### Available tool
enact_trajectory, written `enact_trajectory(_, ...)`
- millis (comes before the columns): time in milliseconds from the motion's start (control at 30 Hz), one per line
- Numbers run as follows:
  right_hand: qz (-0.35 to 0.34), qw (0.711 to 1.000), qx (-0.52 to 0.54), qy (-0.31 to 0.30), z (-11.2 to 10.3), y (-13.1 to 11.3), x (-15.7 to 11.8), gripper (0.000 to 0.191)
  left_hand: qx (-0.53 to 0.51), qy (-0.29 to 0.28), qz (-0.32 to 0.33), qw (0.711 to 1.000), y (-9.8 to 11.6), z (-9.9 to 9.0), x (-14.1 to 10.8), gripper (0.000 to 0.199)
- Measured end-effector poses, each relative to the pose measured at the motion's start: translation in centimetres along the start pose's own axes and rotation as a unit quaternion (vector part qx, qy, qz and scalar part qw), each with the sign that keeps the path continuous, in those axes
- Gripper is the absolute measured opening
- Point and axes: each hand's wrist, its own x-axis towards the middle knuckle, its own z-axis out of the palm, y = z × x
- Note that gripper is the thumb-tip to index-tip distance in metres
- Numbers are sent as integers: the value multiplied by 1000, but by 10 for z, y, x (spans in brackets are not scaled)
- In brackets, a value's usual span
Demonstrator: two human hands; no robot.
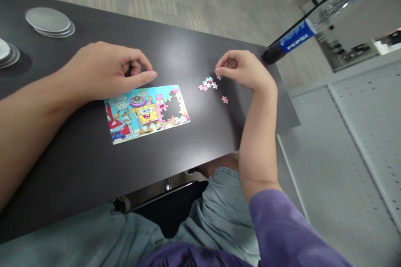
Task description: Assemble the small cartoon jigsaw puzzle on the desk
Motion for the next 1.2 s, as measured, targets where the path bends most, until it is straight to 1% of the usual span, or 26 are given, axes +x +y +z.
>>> enact_trajectory(100,-16,998,35,-42,8,-6,-8,18,4,3,5,1000,1,0,1,52)
enact_trajectory(167,-28,998,34,-49,15,-12,-17,20,7,2,10,1000,1,0,0,50)
enact_trajectory(200,-31,998,26,-42,19,-14,-23,19,7,0,11,1000,1,0,0,50)
enact_trajectory(267,-26,1000,8,-6,27,-18,-35,15,5,0,11,1000,1,0,0,50)
enact_trajectory(333,-13,999,8,49,36,-19,-48,8,-1,1,9,1000,0,0,0,49)
enact_trajectory(400,-9,996,11,90,44,-18,-57,6,-7,2,12,1000,0,0,-1,46)
enact_trajectory(467,-10,993,8,114,50,-15,-61,5,-12,2,12,1000,1,-1,-1,43)
enact_trajectory(533,-12,992,-1,125,53,-10,-59,3,-14,2,13,1000,2,-2,-2,43)
enact_trajectory(600,-13,992,-5,127,54,-6,-54,4,-16,-1,16,1000,4,-3,-3,43)
enact_trajectory(733,-22,995,8,96,53,0,-45,11,-18,-1,22,1000,6,-4,-3,43)
enact_trajectory(833,-33,997,12,74,51,1,-44,18,-28,3,23,999,6,-4,-3,42)
enact_trajectory(933,-36,997,-1,73,47,2,-47,27,-27,-4,29,999,6,-4,-4,39)
enact_trajectory(1000,-29,995,-5,94,45,3,-48,25,-17,-6,29,999,5,-5,-4,38)
enact_trajectory(1067,-14,994,-3,111,43,4,-49,19,-11,-2,32,999,6,-5,-4,40)
enact_trajectory(1133,-2,994,-3,113,43,4,-49,14,-11,-2,31,999,7,-5,-5,42)
enact_trajectory(1200,0,995,-5,103,43,2,-50,15,-10,-3,24,1000,8,-5,-6,41)
